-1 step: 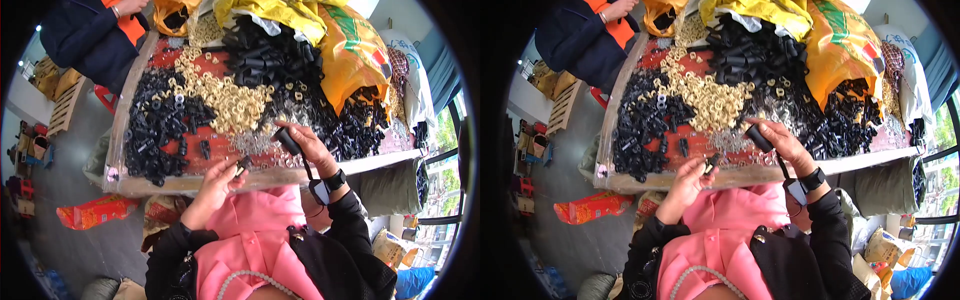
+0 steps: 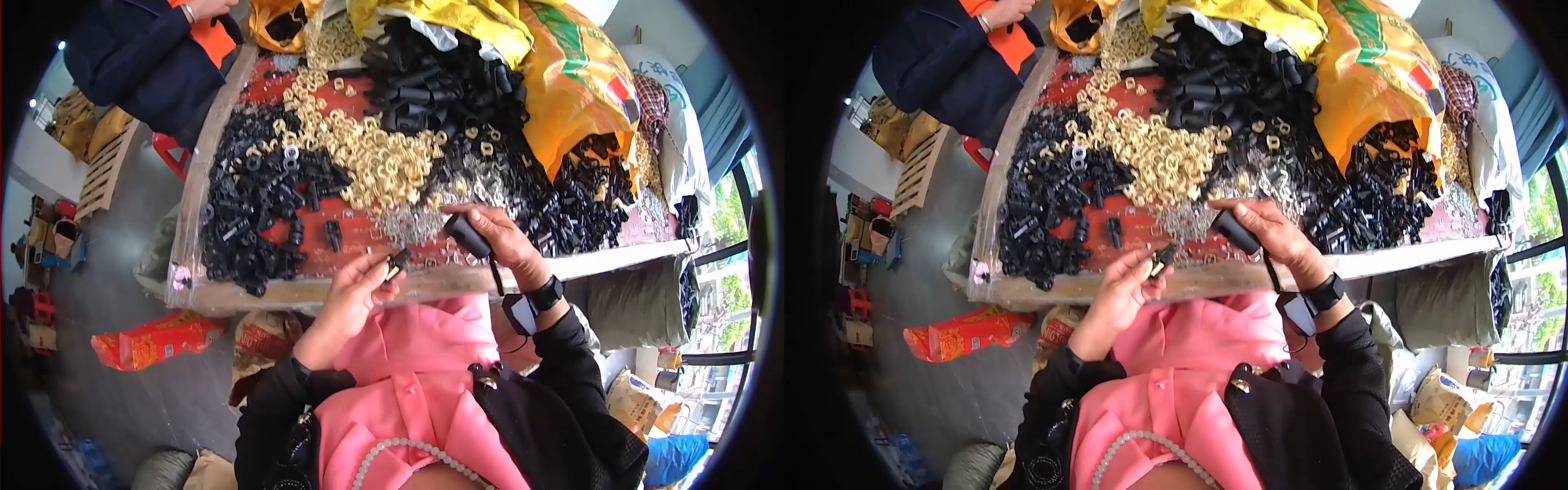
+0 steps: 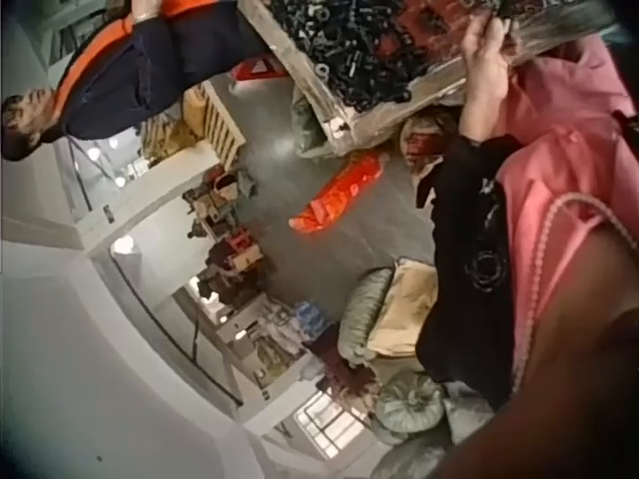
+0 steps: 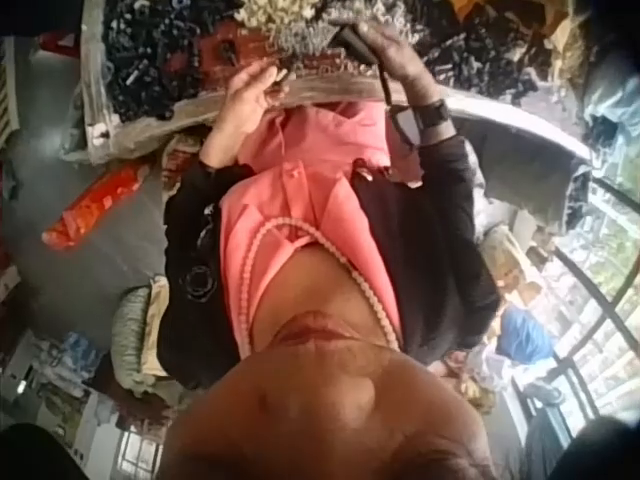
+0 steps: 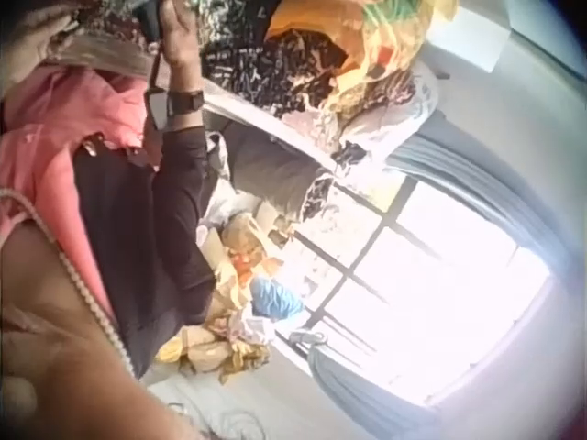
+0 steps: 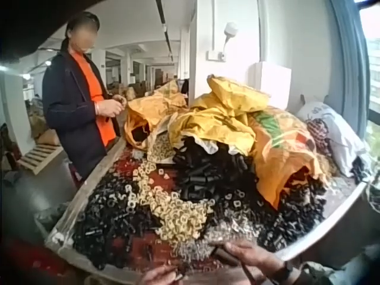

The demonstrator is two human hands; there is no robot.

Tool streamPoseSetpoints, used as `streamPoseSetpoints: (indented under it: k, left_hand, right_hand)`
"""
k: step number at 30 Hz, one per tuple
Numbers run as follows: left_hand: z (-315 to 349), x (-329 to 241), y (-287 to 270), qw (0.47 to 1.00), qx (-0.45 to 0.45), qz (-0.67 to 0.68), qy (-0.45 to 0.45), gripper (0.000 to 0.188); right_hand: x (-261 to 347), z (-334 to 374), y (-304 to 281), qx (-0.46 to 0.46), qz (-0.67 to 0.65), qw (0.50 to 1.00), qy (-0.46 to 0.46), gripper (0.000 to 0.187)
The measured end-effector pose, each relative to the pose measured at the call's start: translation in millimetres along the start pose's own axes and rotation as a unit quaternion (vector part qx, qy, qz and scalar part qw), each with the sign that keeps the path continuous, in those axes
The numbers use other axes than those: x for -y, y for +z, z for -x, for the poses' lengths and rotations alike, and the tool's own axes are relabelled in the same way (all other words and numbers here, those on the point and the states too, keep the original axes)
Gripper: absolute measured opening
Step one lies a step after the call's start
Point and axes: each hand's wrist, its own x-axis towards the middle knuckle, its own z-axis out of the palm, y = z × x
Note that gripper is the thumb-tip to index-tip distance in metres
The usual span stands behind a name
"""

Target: The person assembles components by hand, picking up a black plastic housing, inserting a small metal pin, and then fitting a beige plastic clip onto the assembly.

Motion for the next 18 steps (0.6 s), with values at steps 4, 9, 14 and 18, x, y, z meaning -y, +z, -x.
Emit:
streamPoseSetpoints:
  k: [4,9,14,18]
  left_hand:
    - [4.6,0.8,14.3,0.996,0.031,-0.083,-0.019,0.026]
    - [12.0,1.9,18.1,0.979,0.059,-0.192,-0.027,0.027]
    - [11.3,-0.1,10.9,0.912,0.065,-0.404,0.024,0.027]
    - [3.6,1.0,0.8,0.899,0.061,-0.433,0.027,0.026]
  right_hand:
    - [-8.4,20.0,20.9,0.113,-0.080,0.986,0.096,0.048]
    - [-17.8,22.1,38.9,0.122,-0.091,0.977,0.152,0.052]
    - [-21.1,17.8,47.5,0.091,-0.128,0.956,0.248,0.055]
    - [-22.7,10.0,47.3,0.105,-0.091,0.951,0.276,0.056]
